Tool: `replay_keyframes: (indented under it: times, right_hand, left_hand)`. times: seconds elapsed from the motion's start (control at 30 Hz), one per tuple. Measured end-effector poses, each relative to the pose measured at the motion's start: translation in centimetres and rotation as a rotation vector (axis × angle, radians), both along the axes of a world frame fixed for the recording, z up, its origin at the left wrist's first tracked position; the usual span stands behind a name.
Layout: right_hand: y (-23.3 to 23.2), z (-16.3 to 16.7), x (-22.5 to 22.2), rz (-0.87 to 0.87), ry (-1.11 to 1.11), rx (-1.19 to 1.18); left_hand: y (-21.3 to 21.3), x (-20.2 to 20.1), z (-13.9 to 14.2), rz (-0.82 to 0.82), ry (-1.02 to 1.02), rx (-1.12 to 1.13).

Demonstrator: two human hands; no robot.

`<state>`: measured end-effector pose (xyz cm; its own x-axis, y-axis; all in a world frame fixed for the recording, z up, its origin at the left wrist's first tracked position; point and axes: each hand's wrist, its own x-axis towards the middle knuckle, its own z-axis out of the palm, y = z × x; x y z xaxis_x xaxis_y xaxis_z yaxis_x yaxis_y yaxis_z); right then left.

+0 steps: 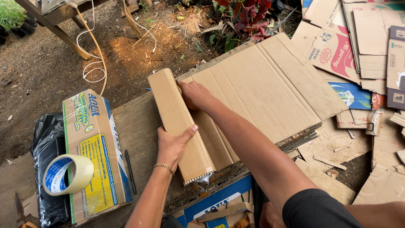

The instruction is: The person folds and secures a cardboard box using a utility knife and clear tape. They cut along the edges, fold the flaps, and apply tape to seal the box.

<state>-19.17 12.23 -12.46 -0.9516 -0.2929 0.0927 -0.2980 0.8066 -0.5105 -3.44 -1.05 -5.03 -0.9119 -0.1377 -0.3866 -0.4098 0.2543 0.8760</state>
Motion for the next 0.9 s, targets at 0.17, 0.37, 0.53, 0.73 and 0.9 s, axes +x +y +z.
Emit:
replay_keyframes:
  times: [0.17,0.37,0.53,0.73,0.9]
  right_hand:
    - [-0.2,-0.7,-1.0,0.025,0.044,-0.006]
    - [0.4,-0.8,-2.1,0.060,-0.012,-0.076]
    - [1.0,-0.6,-1.1,0.103,0.011,-0.050]
    - [1.3,-0.6,1.5,0.127,0.013,-0.096]
    - [1.6,-0.6,3.5,0.112,-0.018,-0.107]
  left_hand:
    - [0.2,0.1,0.3,0.003,0.045,0.034]
    - [-0.1,0.0,-0.2,-0.011,0.041,0.017]
    - [-0.4,-0.2,-0.5,-0.025,0.091,0.015]
    - [-0.5,-0.4,-0.7,-0.032,0.100,0.005]
    - [-0.5,-0.3,-1.2,-0.024,0.121,-0.017]
